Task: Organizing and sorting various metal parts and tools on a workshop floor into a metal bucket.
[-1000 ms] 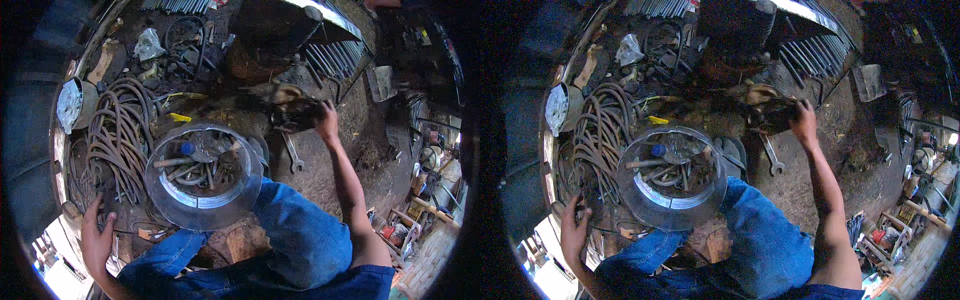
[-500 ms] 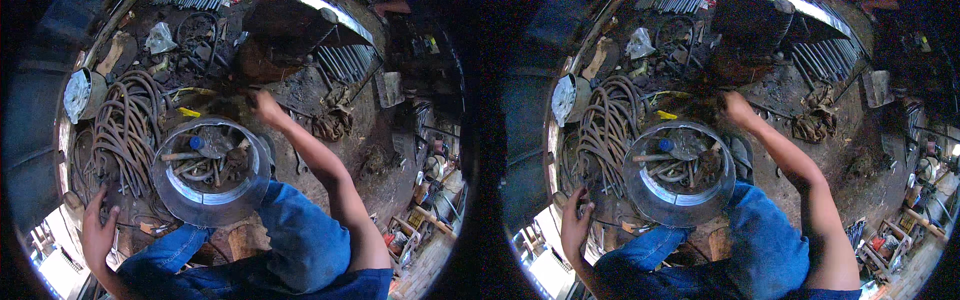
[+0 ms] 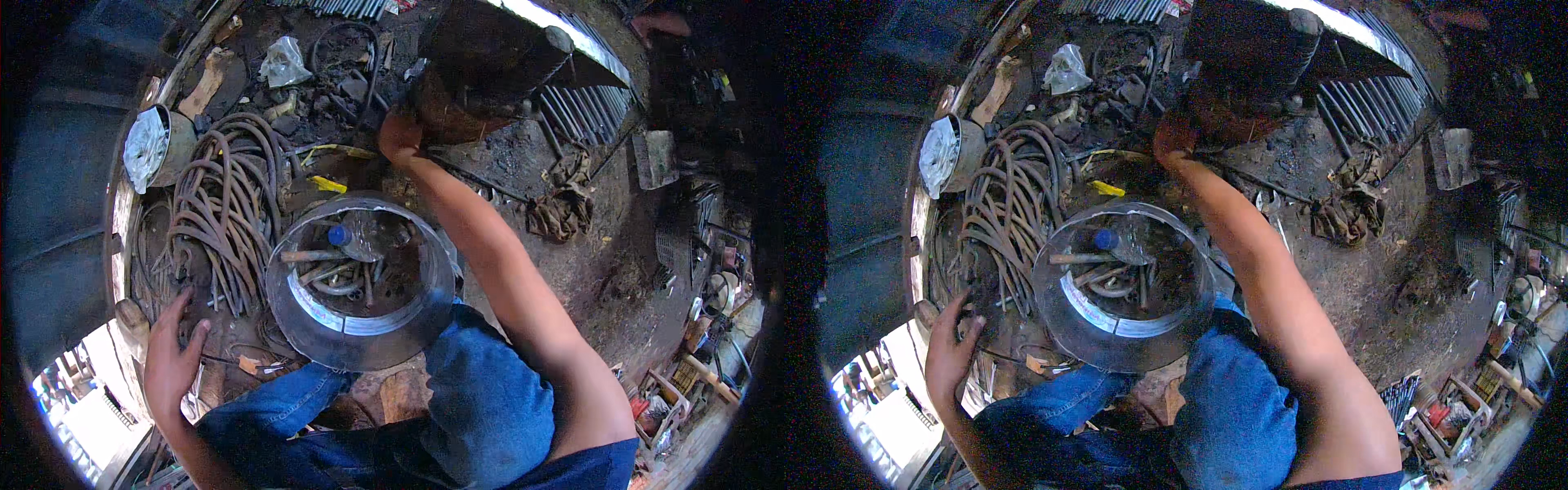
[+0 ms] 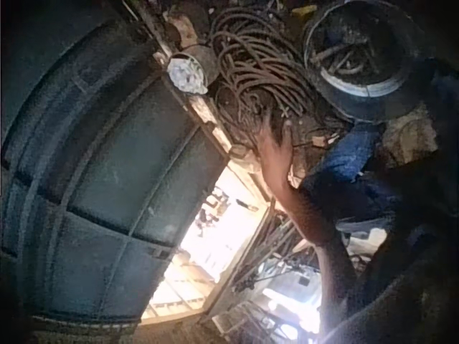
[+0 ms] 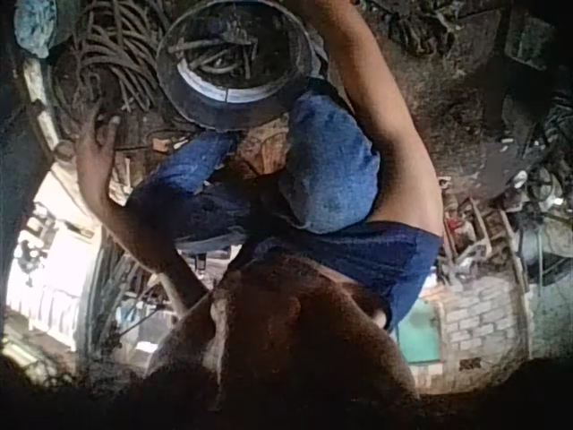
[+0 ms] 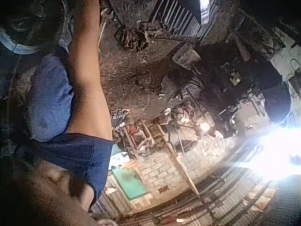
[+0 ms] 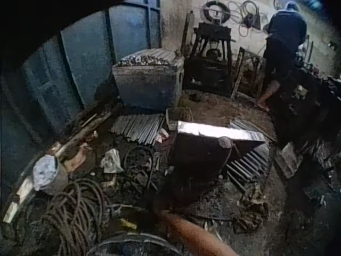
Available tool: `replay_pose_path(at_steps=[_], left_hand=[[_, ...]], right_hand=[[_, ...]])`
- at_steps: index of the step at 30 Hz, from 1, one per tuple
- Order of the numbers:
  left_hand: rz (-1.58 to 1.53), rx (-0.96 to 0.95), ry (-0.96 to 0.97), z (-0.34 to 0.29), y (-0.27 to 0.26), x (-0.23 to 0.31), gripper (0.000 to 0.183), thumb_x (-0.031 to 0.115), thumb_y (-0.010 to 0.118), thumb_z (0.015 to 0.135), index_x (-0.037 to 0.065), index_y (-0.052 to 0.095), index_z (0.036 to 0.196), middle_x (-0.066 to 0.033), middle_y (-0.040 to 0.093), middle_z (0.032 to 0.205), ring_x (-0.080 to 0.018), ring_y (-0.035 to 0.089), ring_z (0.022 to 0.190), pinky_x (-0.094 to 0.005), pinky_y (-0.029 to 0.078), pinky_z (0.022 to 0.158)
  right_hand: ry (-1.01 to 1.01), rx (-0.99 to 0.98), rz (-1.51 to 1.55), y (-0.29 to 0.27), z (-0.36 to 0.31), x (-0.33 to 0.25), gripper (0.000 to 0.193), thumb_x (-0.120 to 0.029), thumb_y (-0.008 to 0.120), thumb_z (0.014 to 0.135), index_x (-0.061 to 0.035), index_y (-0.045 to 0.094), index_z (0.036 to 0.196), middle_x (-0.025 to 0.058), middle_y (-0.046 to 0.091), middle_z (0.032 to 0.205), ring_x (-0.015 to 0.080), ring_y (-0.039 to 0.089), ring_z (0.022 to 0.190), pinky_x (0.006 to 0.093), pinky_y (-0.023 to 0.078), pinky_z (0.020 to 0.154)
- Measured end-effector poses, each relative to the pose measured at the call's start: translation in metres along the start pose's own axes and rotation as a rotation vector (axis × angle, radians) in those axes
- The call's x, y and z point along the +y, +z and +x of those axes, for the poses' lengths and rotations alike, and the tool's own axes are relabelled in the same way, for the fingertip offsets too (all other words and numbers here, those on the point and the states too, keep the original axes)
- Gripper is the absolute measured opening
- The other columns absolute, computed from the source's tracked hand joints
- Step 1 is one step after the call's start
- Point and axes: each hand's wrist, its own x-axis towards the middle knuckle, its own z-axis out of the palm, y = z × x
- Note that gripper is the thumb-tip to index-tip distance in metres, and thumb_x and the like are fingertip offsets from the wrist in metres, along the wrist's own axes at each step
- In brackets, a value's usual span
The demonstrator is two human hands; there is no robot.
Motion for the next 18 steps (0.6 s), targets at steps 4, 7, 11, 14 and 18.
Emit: replay_pose_path(at_steps=[4, 7, 11, 14, 18], left_hand=[[0.026, 0.009, 0.022, -0.001, 0.003, -0.003, 0.049, 0.021, 0.064, 0.087, 0.004, 0.05, 0.131, -0.0191, 0.054, 0.129, -0.0338, 0.051, 0.12, -0.0387, 0.036, 0.104], [0.003, 0.015, 0.052, 0.001, 0.005, -0.006, 0.05, 0.022, 0.064, 0.087, 0.004, 0.05, 0.131, -0.0193, 0.054, 0.129, -0.0343, 0.05, 0.12, -0.0387, 0.036, 0.103], [-0.007, 0.014, 0.006, -0.003, 0.003, -0.006, 0.05, 0.022, 0.064, 0.086, 0.004, 0.05, 0.131, -0.0197, 0.054, 0.129, -0.0345, 0.05, 0.12, -0.0387, 0.036, 0.104], [-0.051, 0.022, -0.002, -0.005, 0.0, -0.011, 0.051, 0.024, 0.065, 0.086, 0.004, 0.05, 0.131, -0.0199, 0.054, 0.129, -0.0346, 0.049, 0.121, -0.0389, 0.036, 0.104], [-0.092, 0.018, 0.053, -0.004, -0.004, -0.015, 0.051, 0.025, 0.065, 0.086, 0.003, 0.051, 0.13, -0.021, 0.054, 0.128, -0.0339, 0.05, 0.12, -0.0389, 0.036, 0.104]], right_hand=[[0.177, -0.288, 0.046, -0.055, -0.003, -0.027, 0.038, -0.028, 0.04, 0.094, -0.0026, 0.06, 0.114, 0.0239, 0.058, 0.117, 0.0392, 0.055, 0.111, 0.0446, 0.046, 0.092], [-0.064, -0.276, 0.072, -0.052, -0.002, 0.004, 0.041, -0.032, 0.04, 0.095, -0.0001, 0.059, 0.113, 0.0251, 0.06, 0.113, 0.0417, 0.057, 0.106, 0.048, 0.046, 0.092], [-0.324, -0.253, -0.192, -0.058, -0.014, 0.022, 0.045, -0.039, 0.046, 0.095, 0.0014, 0.061, 0.106, 0.0251, 0.061, 0.109, 0.0389, 0.06, 0.1, 0.0479, 0.048, 0.083], [0.149, -0.435, 0.606, -0.092, -0.073, 0.03, 0.028, -0.02, 0.05, 0.094, -0.005, 0.063, 0.114, 0.0185, 0.064, 0.108, 0.0266, 0.061, 0.094, 0.0392, 0.049, 0.082], [0.204, -0.443, 0.882, -0.115, -0.131, 0.067, 0.03, -0.032, 0.058, 0.093, -0.0025, 0.065, 0.097, 0.0053, 0.063, 0.082, 0.0109, 0.051, 0.068, 0.0276, 0.042, 0.062]])
